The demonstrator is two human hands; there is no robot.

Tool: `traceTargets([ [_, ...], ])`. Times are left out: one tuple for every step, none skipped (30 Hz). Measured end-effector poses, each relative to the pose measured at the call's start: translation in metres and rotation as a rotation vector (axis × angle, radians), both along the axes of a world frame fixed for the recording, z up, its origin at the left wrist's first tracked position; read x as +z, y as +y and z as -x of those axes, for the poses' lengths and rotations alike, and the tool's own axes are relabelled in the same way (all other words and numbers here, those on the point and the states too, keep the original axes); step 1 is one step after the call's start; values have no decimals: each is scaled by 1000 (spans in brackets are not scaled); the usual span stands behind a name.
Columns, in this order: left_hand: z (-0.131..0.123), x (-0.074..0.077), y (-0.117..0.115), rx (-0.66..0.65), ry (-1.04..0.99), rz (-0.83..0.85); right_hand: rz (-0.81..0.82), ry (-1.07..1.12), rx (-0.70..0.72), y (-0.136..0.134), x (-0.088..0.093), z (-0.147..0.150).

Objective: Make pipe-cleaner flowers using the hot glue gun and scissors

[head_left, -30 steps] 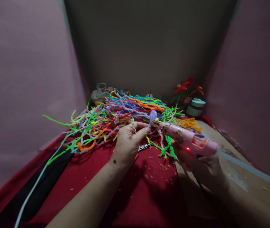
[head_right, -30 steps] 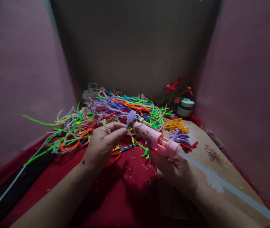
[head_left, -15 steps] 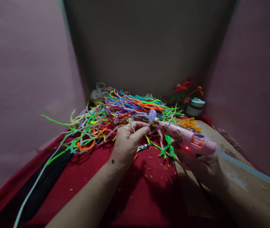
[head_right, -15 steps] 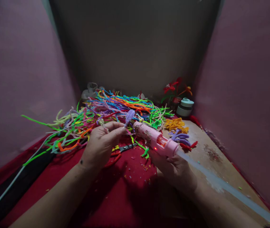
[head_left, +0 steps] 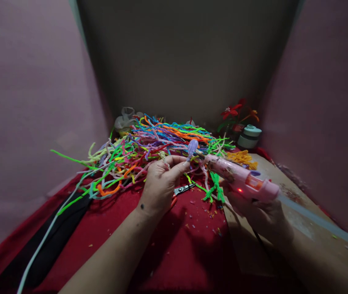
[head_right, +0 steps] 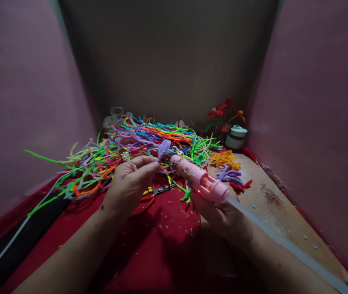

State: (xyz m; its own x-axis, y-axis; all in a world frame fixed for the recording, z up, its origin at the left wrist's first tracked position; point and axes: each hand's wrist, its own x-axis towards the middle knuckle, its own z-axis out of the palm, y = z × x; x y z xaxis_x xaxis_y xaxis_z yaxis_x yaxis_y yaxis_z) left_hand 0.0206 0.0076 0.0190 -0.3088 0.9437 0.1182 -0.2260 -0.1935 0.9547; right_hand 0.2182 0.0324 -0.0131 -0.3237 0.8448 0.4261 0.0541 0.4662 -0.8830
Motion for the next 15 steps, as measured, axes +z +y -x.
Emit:
traceTargets([
  [1,-1,1,-6,-1,-9,-57,-60,-7,2,0,-1],
  [3,-2,1,-13,-5,-18,-129,-134,-19,3,0,-3],
  [4,-2,1,-20,-13,-30,-207,-212,-46,4,1,-6],
  [5,-3,2,-29,-23,-38,-282,-282,-90,4,0,-10],
  [6,-3,2,-31,-41,-46,-354,-351,-144,3,0,-16],
  [7,-3,3,-32,-56,-50,-420,-420,-208,0,-2,-24],
  [8,-2,3,-31,-68,-54,-477,-489,-277,-3,-5,-34],
  [9,-2,3,-28,-72,-62,-517,-563,-350,-8,-9,-46],
  [9,-2,4,-30,-78,-65,-540,-642,-422,-13,-13,-59],
  [10,-1,4,-33,-81,-71,-545,-734,-487,-18,-18,-72],
  [10,-1,4,-38,-82,-77,-530,-833,-567,-23,-24,-86],
  [10,-1,4,-42,-82,-83,-523,-927,-642,-27,-29,-100],
  [9,-1,4,-46,-83,-83,-501,-1030,-694,-30,-33,-112],
  [9,-1,4,-50,-87,-80,-441,-1130,-738,-31,-37,-123],
  [8,0,4,-51,-94,-72,-374,-1218,-762,-31,-40,-132],
])
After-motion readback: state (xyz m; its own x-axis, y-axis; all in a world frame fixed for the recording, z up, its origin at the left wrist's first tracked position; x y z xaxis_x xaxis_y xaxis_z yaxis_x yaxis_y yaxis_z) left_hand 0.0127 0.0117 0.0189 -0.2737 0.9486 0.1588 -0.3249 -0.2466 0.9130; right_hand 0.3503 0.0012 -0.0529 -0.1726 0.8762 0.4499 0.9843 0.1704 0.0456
